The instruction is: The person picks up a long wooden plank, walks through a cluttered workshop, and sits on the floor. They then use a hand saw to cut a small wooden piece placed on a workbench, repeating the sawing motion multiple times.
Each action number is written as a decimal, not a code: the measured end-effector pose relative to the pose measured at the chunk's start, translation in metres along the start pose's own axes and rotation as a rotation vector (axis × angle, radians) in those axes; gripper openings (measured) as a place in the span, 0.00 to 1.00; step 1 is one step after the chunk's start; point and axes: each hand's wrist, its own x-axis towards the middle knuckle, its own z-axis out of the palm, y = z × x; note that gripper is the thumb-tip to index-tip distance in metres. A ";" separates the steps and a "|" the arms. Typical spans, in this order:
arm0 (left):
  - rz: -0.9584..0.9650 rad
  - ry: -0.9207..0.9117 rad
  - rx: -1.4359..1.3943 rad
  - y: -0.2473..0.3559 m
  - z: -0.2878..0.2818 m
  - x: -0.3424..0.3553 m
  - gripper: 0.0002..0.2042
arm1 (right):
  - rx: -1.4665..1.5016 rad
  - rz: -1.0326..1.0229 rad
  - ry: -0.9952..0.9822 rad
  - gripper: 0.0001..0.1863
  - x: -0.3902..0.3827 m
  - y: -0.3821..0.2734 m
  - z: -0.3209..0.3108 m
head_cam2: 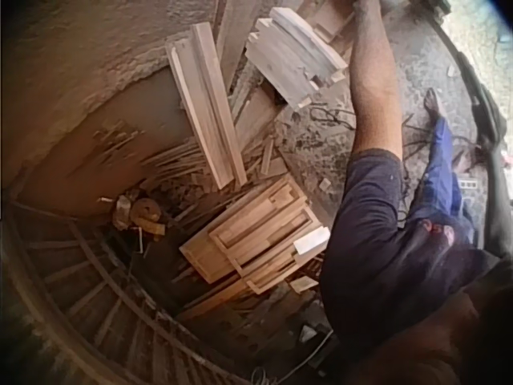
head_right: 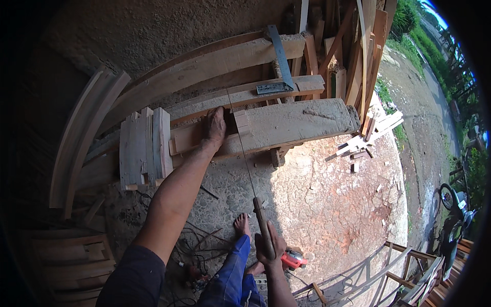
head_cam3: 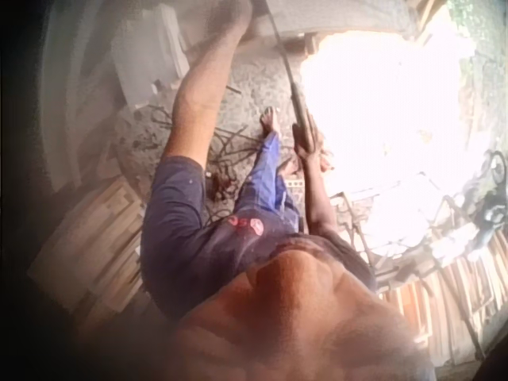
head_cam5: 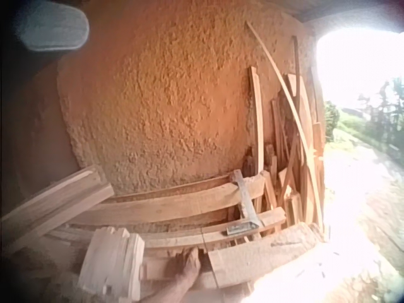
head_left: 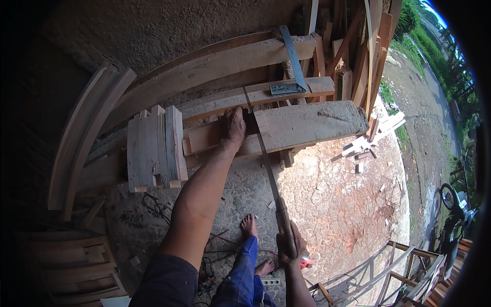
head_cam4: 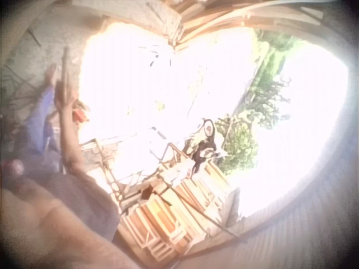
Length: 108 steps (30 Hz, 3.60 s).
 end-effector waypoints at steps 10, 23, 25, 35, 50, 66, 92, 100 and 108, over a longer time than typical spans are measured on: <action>-0.023 0.029 0.020 -0.003 0.001 0.002 0.05 | 0.089 0.110 -0.114 0.32 -0.041 0.007 -0.032; -0.008 -0.008 0.021 0.004 0.000 0.007 0.05 | 0.128 0.072 -0.081 0.32 0.034 -0.021 -0.022; -0.048 -0.029 0.022 0.000 0.001 0.002 0.05 | 0.054 0.002 -0.031 0.28 -0.023 -0.017 -0.050; 0.001 -0.028 0.015 0.008 -0.007 -0.002 0.05 | 0.281 0.183 -0.085 0.33 0.098 -0.027 0.009; -0.005 -0.022 -0.002 0.016 -0.014 0.001 0.04 | 0.397 0.220 -0.033 0.29 0.101 -0.025 0.013; 0.029 0.123 0.047 0.020 -0.013 -0.001 0.07 | 0.214 0.147 0.044 0.30 0.066 -0.025 -0.036; 0.099 0.030 0.152 0.012 -0.010 -0.003 0.12 | 0.327 0.086 -0.092 0.31 0.076 -0.007 -0.029; 0.135 -0.046 0.375 0.018 -0.013 -0.004 0.17 | 0.398 0.151 -0.116 0.31 0.119 -0.024 -0.011; 0.063 0.005 0.128 0.008 -0.005 -0.007 0.16 | 0.316 0.155 -0.142 0.32 0.079 -0.037 -0.055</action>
